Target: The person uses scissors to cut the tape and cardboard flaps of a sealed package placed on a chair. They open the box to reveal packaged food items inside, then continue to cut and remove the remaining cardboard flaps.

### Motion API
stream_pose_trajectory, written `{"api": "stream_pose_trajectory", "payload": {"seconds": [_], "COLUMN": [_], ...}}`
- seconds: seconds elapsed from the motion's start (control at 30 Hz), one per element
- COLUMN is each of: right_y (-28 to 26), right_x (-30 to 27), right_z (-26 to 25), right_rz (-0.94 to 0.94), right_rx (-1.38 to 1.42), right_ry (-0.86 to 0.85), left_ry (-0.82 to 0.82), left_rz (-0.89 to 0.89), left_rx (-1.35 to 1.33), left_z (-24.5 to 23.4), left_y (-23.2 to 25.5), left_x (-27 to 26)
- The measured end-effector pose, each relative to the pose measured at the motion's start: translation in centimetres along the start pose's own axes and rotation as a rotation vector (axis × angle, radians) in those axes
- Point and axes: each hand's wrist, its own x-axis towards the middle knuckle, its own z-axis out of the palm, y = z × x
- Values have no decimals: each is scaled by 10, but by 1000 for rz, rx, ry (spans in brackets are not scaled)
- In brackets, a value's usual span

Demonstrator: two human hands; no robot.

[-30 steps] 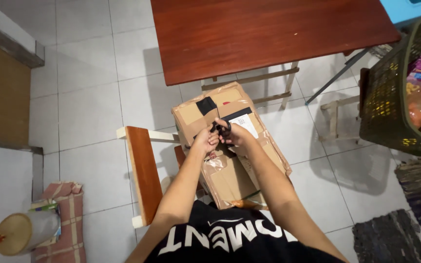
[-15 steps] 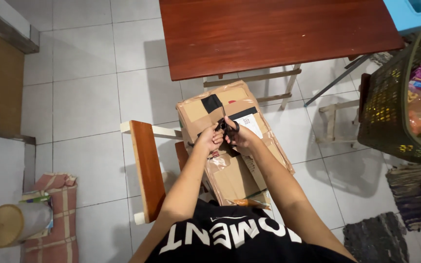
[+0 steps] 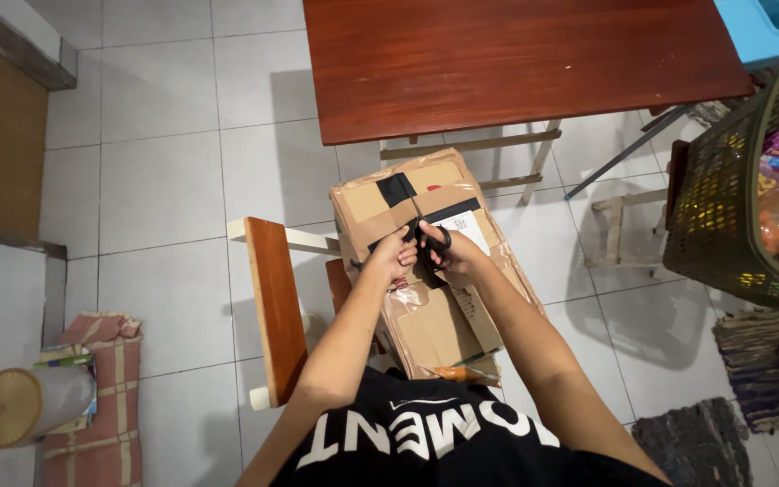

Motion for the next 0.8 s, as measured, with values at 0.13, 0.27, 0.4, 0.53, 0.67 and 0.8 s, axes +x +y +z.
{"api": "stream_pose_trajectory", "payload": {"seconds": [0.13, 0.27, 0.4, 0.53, 0.67, 0.8], "right_y": [1, -5, -7, -19, -26, -21], "right_x": [1, 7, 14, 2, -11, -13], "right_z": [2, -1, 0, 6, 9, 9], "right_rz": [-33, 1, 45, 39, -30, -29], "right_rx": [-32, -15, -24, -30, -176, -142], "right_ry": [3, 21, 35, 41, 45, 24], "left_ry": [2, 70, 95, 73, 9, 9], "left_rz": [-6, 64, 87, 96, 103, 84], "left_rx": [14, 3, 19, -46, -119, -151], "left_z": [2, 17, 24, 31, 22, 21], "left_y": [-3, -3, -1, 1, 1, 0], "left_x": [-1, -10, -20, -26, -16, -17]}}
